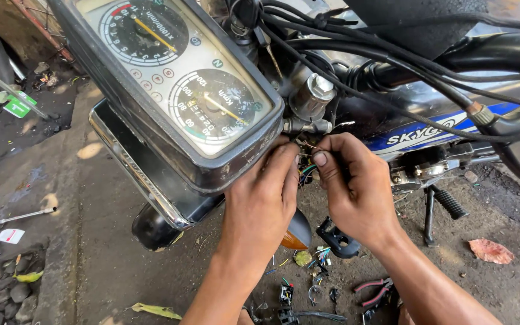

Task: Repairing the electrical wiring of a motorcycle by stripping and connecting wires.

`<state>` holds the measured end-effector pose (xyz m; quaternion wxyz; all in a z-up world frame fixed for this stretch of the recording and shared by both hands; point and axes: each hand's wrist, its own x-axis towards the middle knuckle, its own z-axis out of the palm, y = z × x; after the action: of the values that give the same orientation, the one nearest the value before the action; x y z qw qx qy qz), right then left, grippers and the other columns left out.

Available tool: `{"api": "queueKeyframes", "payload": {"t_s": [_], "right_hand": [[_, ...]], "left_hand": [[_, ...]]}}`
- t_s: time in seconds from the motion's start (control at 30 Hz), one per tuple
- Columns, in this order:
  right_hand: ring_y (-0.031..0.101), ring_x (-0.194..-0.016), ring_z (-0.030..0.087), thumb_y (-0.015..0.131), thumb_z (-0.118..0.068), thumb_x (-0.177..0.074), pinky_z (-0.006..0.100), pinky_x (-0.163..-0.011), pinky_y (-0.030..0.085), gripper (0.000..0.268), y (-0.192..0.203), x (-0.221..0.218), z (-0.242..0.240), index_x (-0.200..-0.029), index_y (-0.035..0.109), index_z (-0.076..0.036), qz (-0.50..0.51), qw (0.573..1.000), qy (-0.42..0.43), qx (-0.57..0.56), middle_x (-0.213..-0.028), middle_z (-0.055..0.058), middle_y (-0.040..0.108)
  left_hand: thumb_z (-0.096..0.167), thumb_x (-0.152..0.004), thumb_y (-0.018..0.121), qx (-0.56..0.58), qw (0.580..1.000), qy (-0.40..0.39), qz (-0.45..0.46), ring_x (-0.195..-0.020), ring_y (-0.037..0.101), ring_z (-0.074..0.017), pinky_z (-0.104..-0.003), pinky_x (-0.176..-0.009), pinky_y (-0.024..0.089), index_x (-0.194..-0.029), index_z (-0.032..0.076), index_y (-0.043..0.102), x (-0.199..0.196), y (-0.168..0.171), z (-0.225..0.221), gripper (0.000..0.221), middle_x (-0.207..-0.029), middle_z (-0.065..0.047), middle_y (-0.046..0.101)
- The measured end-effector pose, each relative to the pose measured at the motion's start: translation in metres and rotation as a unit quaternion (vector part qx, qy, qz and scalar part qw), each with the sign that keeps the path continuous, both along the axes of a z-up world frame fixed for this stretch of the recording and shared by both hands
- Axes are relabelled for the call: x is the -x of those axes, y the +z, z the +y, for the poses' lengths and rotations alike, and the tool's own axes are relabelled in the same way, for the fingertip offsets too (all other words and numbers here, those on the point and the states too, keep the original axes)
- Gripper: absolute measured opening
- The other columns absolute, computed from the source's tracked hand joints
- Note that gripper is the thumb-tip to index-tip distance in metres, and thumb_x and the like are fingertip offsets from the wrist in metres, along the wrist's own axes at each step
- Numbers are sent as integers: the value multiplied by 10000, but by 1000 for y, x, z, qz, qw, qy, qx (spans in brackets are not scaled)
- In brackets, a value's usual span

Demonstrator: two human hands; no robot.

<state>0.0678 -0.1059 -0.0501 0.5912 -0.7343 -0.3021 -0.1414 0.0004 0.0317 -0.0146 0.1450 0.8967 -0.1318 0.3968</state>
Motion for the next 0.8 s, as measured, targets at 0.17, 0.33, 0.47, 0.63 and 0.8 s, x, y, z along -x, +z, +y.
{"api": "queueKeyframes", "payload": {"t_s": [0.17,0.33,0.47,0.63,0.8], "right_hand": [[372,-558,88,561,-142,-1054,269,-508,338,118,-1,-1,-2,-944,581,-104,20,1000,1,-12,-657,-45,488],[417,-600,129,557,-117,-1041,301,-564,375,109,2,-1,-5,-936,571,-90,-34,999,11,-22,-701,-18,517],[455,-662,156,560,-83,-1023,309,-640,405,56,-1,-5,-7,-970,575,-73,-60,998,7,-25,-778,7,546],[473,-662,173,562,-91,-1019,327,-630,410,42,-8,-10,-9,-980,560,-75,-55,998,7,-26,-787,19,558],[491,-677,179,548,-90,-1024,338,-646,419,32,-12,-15,-11,-998,557,-73,-50,998,6,-30,-801,29,565]], "left_hand": [[-24,-1004,586,4,998,8,-57,-991,683,-385,-466,-923,518,-1136,31,617,-1,-2,-4,147,-1114,-189,718],[40,-1046,603,-41,988,94,-113,-871,689,-352,-449,-810,529,-1137,45,662,-8,-3,-12,108,-1016,-141,729],[43,-1042,644,-51,985,96,-135,-862,716,-331,-431,-812,553,-1127,38,680,-11,-10,-14,93,-1029,-128,746],[47,-1084,467,-20,984,78,-156,-921,759,-372,-429,-804,577,-1142,-32,626,-15,-18,-19,187,-1092,-189,741],[71,-1091,399,8,989,65,-132,-987,762,-397,-426,-841,601,-1117,-51,581,-18,-23,-25,221,-1143,-236,720]]}}
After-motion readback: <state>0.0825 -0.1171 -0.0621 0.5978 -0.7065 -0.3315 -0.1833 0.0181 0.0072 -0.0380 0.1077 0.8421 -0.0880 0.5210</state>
